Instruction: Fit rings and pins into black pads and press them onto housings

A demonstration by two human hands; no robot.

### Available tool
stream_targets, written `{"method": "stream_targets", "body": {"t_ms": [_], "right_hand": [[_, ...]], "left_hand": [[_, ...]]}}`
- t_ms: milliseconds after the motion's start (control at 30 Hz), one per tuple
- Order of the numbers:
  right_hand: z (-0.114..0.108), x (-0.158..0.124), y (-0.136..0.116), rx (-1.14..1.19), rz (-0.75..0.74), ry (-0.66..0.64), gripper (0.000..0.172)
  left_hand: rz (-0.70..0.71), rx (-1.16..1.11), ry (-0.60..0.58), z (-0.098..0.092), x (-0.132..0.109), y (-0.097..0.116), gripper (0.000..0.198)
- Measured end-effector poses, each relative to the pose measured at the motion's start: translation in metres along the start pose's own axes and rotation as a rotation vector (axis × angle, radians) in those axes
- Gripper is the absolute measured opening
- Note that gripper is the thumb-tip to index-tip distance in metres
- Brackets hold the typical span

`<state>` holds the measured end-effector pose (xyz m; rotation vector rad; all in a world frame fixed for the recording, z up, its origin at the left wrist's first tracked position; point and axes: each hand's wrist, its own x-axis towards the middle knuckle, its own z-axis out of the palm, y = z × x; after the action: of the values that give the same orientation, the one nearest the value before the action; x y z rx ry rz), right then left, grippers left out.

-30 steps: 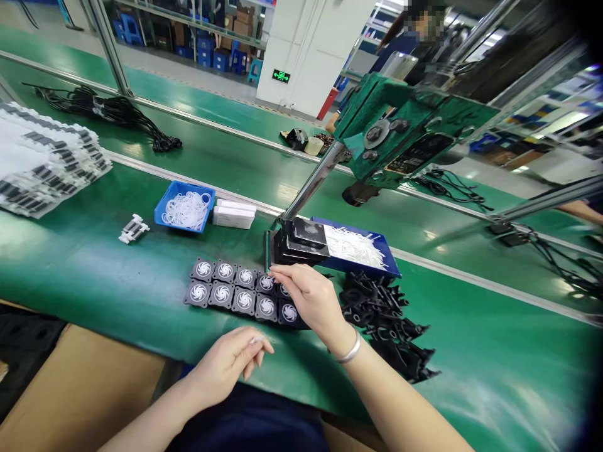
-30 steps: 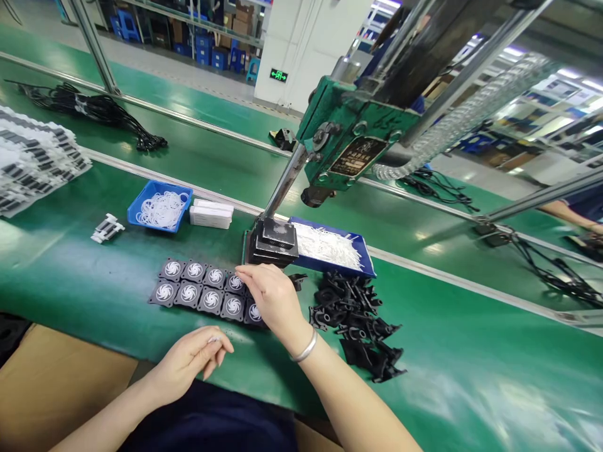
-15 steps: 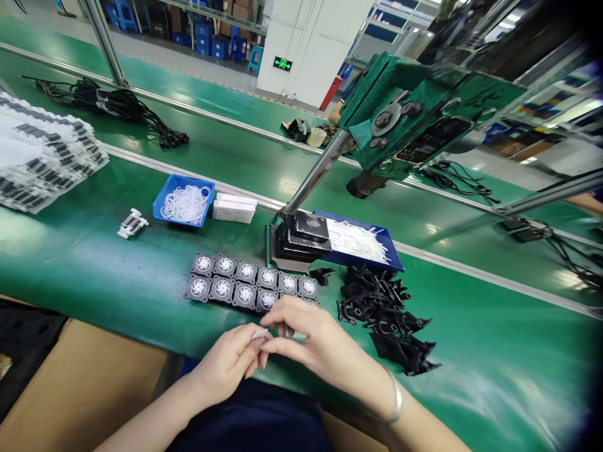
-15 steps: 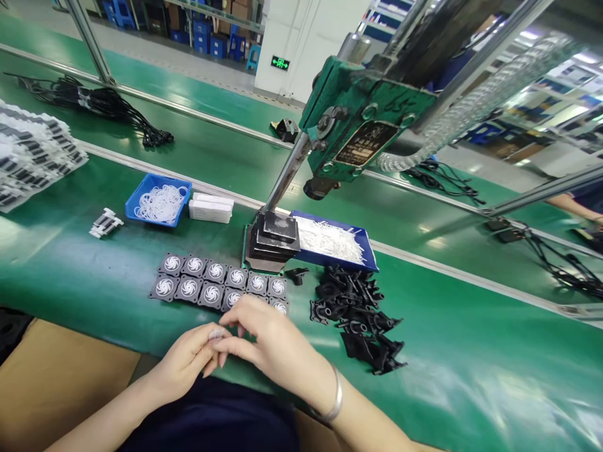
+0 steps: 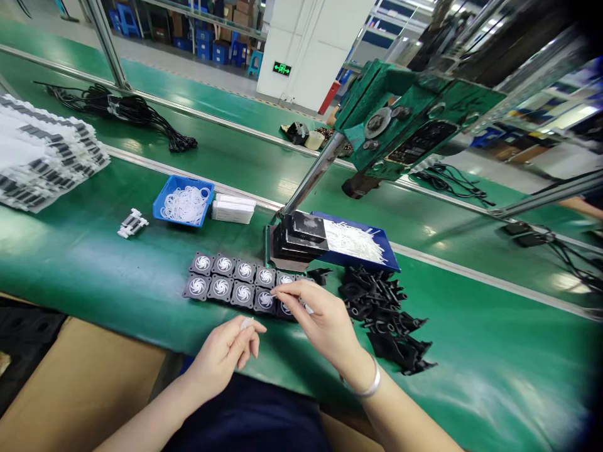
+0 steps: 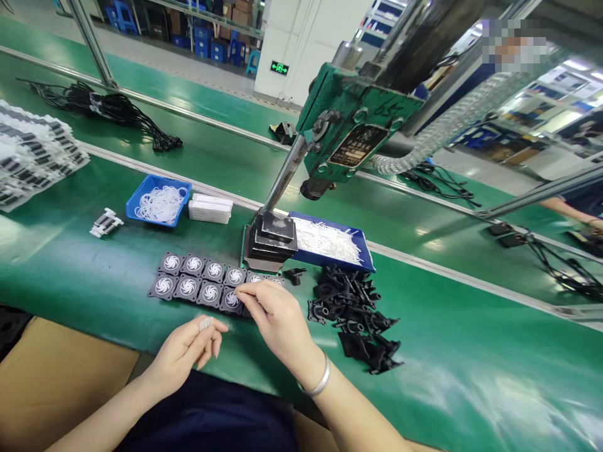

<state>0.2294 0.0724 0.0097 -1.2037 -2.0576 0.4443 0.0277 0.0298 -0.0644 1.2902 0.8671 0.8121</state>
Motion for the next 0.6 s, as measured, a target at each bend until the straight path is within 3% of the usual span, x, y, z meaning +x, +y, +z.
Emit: {"method": "stream_targets", "body": {"t_ms": [233, 400, 533, 600], "right_hand": [[0.013, -0.002, 0.010, -0.071, -0.054, 0.017, 0.013], [0.011, 0.003, 0.010, -0.165, -0.121, -0.107, 0.007], [-0.007, 0.007, -0.002, -0.252, -0.134, 0.083, 0.024], [-0.011, 0.006, -0.011, -0.186, -0.129, 0.072, 0.026]], "left_hand": [[-0.007, 0.028, -0.026, -0.002, 0.001, -0.003, 0.034], [0.030, 0.069, -0.040, -0.003, 0.003, 0.000, 0.036], [0.012, 0.016, -0.006, -0.002, 0.002, 0.003, 0.037], [0.024, 0.007, -0.003, -0.002, 0.001, 0.004, 0.038]]}}
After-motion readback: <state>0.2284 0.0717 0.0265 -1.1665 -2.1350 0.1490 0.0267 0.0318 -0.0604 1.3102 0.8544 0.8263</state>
